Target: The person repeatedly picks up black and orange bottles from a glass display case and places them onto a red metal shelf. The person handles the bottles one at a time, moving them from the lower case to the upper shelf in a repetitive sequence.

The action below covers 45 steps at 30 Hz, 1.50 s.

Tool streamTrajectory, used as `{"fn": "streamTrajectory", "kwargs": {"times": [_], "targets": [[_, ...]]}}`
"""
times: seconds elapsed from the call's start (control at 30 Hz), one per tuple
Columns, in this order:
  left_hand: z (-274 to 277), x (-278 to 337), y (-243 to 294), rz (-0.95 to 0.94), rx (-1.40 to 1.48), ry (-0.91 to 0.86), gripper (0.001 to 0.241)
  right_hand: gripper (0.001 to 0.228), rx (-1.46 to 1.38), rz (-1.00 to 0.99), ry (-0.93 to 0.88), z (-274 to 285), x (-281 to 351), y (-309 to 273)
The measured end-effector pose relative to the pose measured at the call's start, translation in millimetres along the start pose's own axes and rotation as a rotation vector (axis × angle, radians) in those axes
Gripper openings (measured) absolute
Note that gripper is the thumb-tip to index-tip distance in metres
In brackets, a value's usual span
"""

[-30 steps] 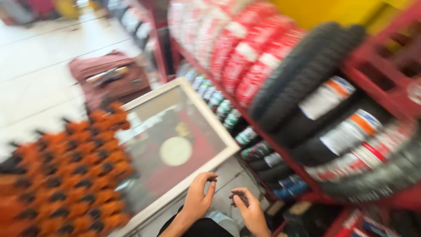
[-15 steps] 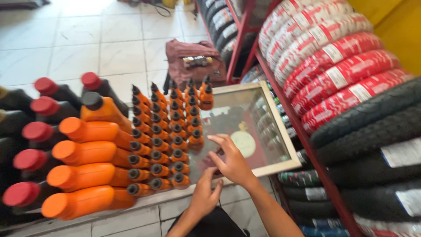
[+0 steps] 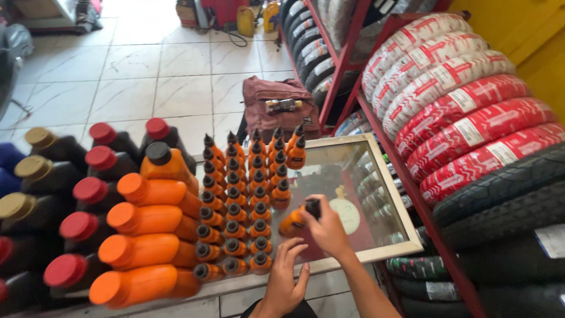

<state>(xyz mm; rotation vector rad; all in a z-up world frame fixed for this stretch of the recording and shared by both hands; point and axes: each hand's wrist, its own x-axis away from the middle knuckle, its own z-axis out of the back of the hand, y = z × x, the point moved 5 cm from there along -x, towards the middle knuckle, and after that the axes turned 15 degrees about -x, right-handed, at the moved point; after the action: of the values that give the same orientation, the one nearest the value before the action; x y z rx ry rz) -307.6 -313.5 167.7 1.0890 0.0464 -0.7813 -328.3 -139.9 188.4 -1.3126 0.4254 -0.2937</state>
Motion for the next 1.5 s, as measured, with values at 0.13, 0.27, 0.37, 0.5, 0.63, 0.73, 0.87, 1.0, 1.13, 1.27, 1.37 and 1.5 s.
{"fn": "streamTrajectory", "kwargs": {"times": [0.13,0.27,0.37,0.5,0.63,0.73,0.87,1.0,1.13,1.27,1.37,1.5], "targets": [[-2,-20,17,-0.08,-0.018,0.003,0.047,0.028,-0.27,-0.065,0.058,43,25,21],[-34,-32,11,0.165,0.19,-0.316,0.042,0.031,-0.496,-0.189,0.165,83,62,45],[-59,-31,15,0.198,0.195,-0.535,0.039,0.033,-0.57,-0.202,0.25,111,87,58],[-100,-23,27,0.208,0.343,-0.659,0.036,0.039,-0.641,-0.197,0.356,143,130,89],[-150,-19,52,0.115,0.411,-0.708,0.034,0.045,-0.675,-0.256,0.426,171,187,143],[-191,-18,82,0.05,0.381,-0.859,0.034,0.047,-0.728,-0.245,0.458,200,229,172],[-252,-4,132,-0.01,0.373,-1.118,0.034,0.05,-0.709,-0.218,0.726,247,292,184],[-317,26,184,-0.067,0.462,-1.291,0.033,0.05,-0.638,-0.234,1.087,282,366,176],[-366,61,236,-0.288,0.381,-1.38,0.031,0.045,-0.581,-0.088,1.295,306,425,161],[-404,101,282,-0.495,0.42,-1.528,0.031,0.037,-0.536,-0.019,1.519,313,483,152],[-422,132,308,-0.621,0.504,-1.629,0.033,0.032,-0.463,-0.021,1.635,311,517,132],[-446,161,327,-0.712,0.5,-1.81,0.035,0.031,-0.338,-0.047,1.759,307,534,99]]}}
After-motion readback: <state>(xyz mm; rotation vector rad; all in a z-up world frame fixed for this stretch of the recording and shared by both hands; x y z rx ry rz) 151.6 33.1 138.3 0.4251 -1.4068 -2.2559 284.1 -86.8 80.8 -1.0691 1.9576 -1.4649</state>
